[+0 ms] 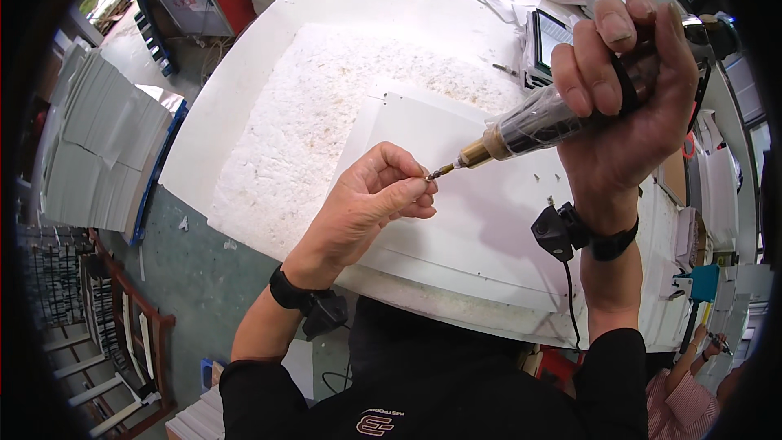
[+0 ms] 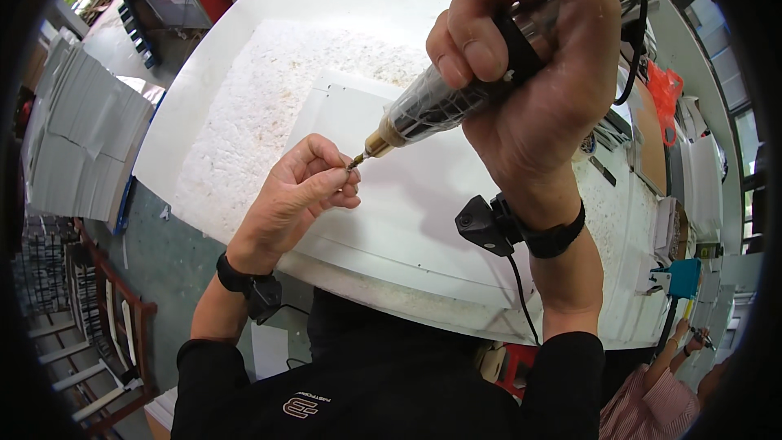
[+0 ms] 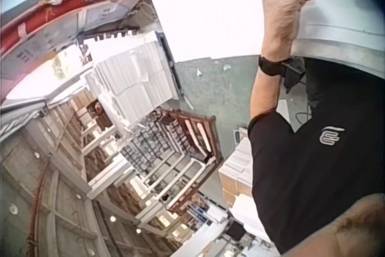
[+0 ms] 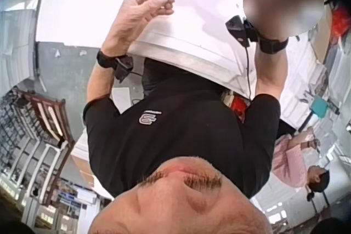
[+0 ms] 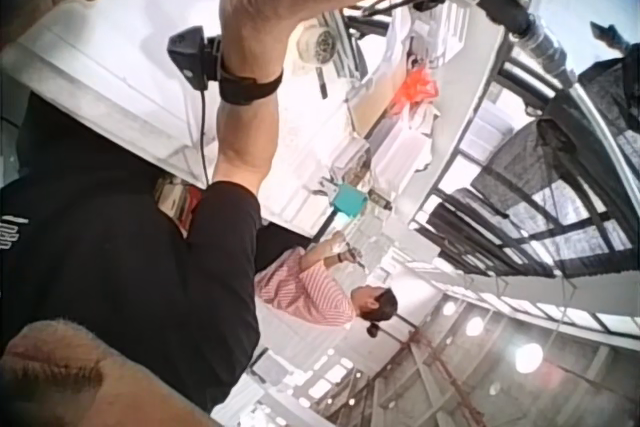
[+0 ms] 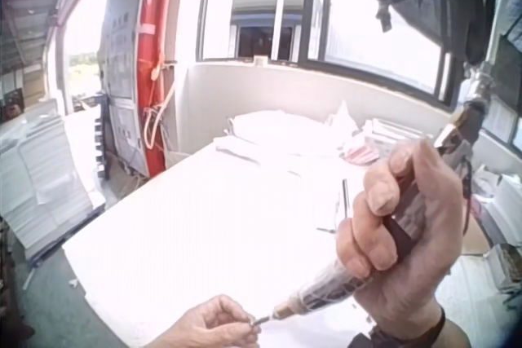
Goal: The person cleans a rectangular glass panel with a cloth, applies a white adhesive using a manual dispenser, and places a white backing sheet over the adhesive. They then use a pneumatic screwdriver to fasten multiple screws into the corners and edges of the backing sheet to secure the assembly.
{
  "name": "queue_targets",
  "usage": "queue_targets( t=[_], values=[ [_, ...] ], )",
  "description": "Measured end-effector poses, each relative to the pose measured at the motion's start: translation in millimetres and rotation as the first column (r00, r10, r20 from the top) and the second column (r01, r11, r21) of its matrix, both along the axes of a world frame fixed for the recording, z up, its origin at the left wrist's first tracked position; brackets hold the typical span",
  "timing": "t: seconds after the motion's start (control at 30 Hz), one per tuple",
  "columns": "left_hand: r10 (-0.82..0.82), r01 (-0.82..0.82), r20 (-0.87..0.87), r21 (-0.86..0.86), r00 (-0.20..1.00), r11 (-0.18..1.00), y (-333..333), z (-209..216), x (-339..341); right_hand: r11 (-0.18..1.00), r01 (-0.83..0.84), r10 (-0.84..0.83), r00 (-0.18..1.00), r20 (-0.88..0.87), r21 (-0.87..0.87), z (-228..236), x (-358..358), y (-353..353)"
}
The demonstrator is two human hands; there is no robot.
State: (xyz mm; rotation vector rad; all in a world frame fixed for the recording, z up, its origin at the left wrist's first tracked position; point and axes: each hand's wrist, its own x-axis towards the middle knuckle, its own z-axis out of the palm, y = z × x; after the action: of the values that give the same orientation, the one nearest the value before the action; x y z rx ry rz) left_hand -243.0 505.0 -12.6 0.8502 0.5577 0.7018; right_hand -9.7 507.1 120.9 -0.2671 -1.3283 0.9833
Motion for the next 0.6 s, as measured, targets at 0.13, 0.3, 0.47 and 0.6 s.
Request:
queue_targets(
  t=[0.13,0.3,0.47,0.6],
  values=[
    [0.014,-0.014,0.026,-0.006,1.000,1.000,-0.4,-1.5,1.0,1.000,0.008,-0.008,1.000,-0.023,-0.007,-1.9,-1.8,0.8],
    [-0.004,0.004,0.035,0.001,0.999,1.000,0.2,-1.9,-0.5,0.999,0.040,-0.040,0.999,-0.025,-0.006,-0.7,-0.6,0.6],
    [-0.008,0.008,0.044,0.000,0.999,1.000,0.9,-1.8,-0.8,1.000,0.006,-0.006,1.000,-0.022,-0.006,-0.5,-1.1,0.8],
    [-0.003,0.003,0.059,0.005,0.998,1.000,0.2,-2.4,-0.8,1.000,-0.014,0.014,1.000,-0.021,-0.008,-0.6,-1.8,1.8]
  ],
)
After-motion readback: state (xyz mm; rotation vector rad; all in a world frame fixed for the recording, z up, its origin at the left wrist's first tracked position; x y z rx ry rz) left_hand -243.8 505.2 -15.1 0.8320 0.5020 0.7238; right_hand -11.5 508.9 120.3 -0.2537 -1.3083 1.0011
